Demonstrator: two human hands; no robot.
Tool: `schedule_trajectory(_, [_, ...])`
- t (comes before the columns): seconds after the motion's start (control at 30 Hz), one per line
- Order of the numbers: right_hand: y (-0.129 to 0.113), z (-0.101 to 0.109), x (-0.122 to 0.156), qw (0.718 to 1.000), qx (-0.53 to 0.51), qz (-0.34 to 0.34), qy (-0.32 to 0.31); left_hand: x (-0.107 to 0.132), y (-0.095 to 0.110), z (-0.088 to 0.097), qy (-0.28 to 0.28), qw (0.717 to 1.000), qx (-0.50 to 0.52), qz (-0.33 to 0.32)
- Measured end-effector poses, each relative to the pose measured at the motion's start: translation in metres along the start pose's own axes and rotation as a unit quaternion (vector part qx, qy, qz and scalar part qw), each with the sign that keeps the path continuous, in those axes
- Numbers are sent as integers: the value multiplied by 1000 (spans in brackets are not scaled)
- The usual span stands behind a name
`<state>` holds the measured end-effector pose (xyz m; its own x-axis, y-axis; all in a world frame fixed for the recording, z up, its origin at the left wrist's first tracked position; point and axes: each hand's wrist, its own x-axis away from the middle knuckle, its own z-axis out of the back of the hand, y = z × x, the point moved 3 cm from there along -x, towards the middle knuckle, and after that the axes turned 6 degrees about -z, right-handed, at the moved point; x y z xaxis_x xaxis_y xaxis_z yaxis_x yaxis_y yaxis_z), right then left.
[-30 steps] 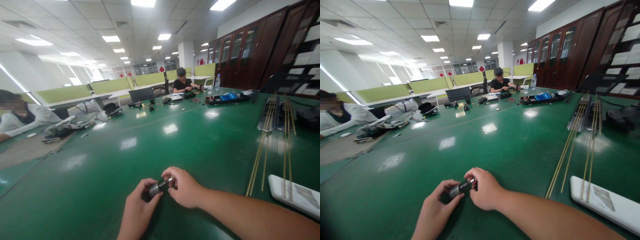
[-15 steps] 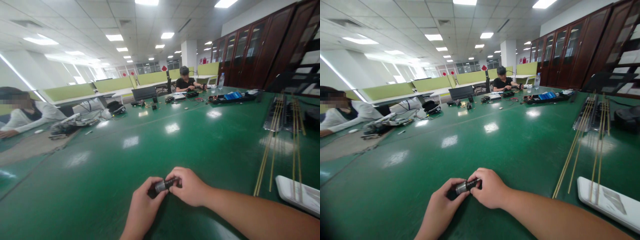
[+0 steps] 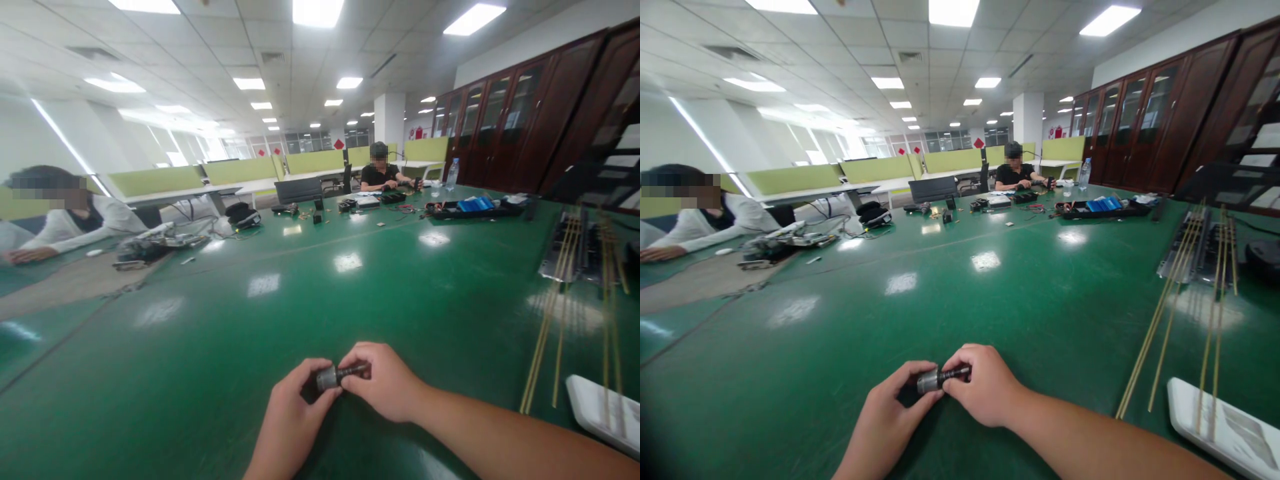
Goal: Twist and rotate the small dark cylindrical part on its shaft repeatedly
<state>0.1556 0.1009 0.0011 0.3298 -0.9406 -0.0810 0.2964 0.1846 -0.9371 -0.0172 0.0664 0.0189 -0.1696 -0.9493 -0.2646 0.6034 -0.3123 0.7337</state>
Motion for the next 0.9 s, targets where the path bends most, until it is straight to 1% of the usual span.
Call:
schedule_trajectory(0.27, [1,2,1,1000,1,-1,-7,1,1,0,6,1000,-1,0])
schedule_trajectory(0.53, [-1,3,3,1000,-14,-17,-12,2,2,1,7,1000,10,7])
schedule_trajectory(0.77, [-1,2,3,1000,0,-16,-7,2,-3,0,-1,1000,19,11])
schedule_trajectory(0.9, [1,1,3,1000,-4,-25,-7,3,-4,1,3,1000,25,19])
